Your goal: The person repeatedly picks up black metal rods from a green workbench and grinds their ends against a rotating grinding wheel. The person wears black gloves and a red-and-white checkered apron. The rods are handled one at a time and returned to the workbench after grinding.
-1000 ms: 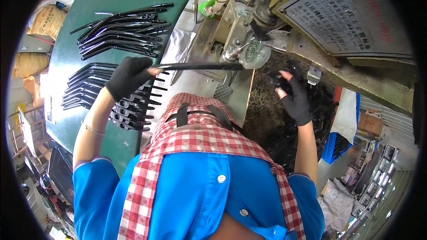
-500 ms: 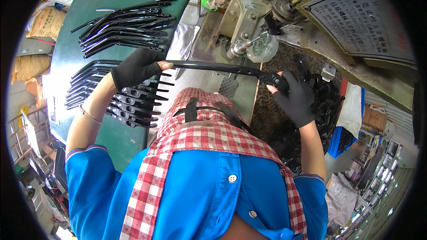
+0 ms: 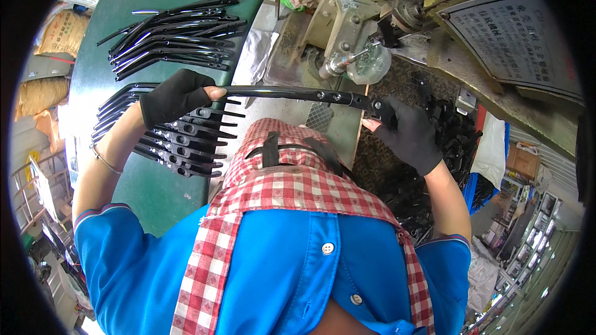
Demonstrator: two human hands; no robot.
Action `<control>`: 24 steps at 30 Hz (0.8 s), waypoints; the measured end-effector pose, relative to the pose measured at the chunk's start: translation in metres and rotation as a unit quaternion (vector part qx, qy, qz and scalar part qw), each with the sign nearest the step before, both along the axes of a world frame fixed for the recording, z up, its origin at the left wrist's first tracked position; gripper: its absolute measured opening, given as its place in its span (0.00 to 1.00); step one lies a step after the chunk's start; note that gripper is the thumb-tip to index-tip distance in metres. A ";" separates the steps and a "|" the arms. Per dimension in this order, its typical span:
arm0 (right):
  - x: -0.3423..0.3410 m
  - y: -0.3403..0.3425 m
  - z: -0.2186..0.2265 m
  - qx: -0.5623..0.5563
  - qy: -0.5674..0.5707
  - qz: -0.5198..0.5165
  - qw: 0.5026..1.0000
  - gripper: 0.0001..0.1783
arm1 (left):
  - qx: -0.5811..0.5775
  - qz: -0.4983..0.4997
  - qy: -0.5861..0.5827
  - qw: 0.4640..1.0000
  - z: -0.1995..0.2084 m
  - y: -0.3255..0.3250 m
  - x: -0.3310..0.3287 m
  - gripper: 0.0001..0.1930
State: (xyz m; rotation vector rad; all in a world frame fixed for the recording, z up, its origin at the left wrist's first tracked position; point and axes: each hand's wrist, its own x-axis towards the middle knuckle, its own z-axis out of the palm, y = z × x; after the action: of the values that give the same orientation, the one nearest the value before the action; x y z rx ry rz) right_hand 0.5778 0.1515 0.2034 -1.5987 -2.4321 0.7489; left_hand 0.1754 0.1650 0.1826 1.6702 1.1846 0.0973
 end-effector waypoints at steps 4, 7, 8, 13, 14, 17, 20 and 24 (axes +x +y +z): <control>-0.004 0.002 -0.004 0.019 -0.049 0.023 0.998 0.19 | 0.002 -0.004 0.000 1.000 -0.010 -0.002 0.007 0.22; -0.007 0.003 0.007 0.032 -0.072 0.012 0.997 0.19 | 0.010 -0.011 0.008 1.000 -0.016 -0.001 0.012 0.23; -0.008 0.002 0.009 0.035 -0.074 0.006 0.997 0.19 | 0.015 -0.015 0.015 1.000 -0.016 -0.001 0.013 0.23; -0.009 0.002 0.008 0.100 -0.148 0.013 0.984 0.20 | 0.060 0.019 -0.010 0.998 -0.010 -0.007 0.024 0.26; -0.009 0.002 0.008 0.118 -0.156 0.012 0.981 0.20 | 0.022 0.014 -0.017 1.000 -0.017 -0.008 0.022 0.26; -0.008 0.003 0.007 0.098 -0.156 0.037 0.982 0.21 | -0.067 0.001 0.018 0.998 -0.020 -0.008 0.024 0.26; -0.009 0.009 0.007 0.105 -0.138 0.013 0.985 0.21 | -0.006 0.031 -0.029 0.999 -0.021 -0.006 0.025 0.26; -0.002 0.022 0.014 0.088 -0.142 0.006 0.986 0.21 | 0.125 0.020 -0.046 0.991 -0.022 0.003 0.031 0.25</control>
State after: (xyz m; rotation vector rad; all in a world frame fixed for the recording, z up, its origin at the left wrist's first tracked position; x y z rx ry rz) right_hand 0.5753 0.1738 0.2178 -1.7224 -2.6148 0.3120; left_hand 0.2061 0.1676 0.1604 1.8387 1.1734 0.3558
